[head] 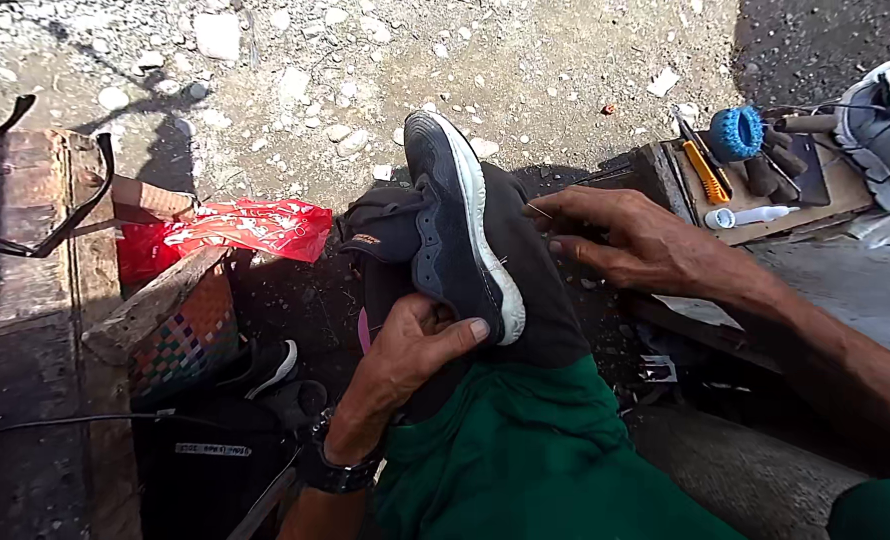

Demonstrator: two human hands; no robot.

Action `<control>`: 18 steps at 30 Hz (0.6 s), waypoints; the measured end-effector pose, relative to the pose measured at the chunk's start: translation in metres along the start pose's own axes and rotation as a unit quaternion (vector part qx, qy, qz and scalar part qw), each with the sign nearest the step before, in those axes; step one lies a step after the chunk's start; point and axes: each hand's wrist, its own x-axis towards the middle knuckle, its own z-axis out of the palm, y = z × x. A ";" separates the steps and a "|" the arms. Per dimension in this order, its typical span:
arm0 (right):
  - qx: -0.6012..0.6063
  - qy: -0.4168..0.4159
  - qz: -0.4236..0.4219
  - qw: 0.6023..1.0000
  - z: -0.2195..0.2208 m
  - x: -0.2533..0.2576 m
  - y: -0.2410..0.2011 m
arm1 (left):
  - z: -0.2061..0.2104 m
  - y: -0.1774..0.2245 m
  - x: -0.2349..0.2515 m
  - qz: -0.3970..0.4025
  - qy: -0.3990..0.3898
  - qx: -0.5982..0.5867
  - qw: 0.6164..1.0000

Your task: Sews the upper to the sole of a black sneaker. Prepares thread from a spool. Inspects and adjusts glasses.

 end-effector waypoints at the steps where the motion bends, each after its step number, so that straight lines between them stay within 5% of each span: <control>1: 0.026 -0.006 -0.018 0.999 0.001 -0.003 -0.004 | 0.011 -0.002 0.001 0.014 0.058 0.020 0.998; 5: 0.020 -0.030 -0.042 0.998 0.031 -0.006 -0.017 | 0.029 -0.008 0.004 0.042 0.169 0.050 0.983; 10: -0.079 0.044 -0.050 0.995 0.052 0.002 -0.012 | 0.033 -0.012 0.004 0.059 0.196 0.042 0.978; 18: -0.127 0.042 -0.062 0.989 0.052 0.006 -0.015 | 0.037 -0.013 0.005 0.064 0.211 0.035 0.975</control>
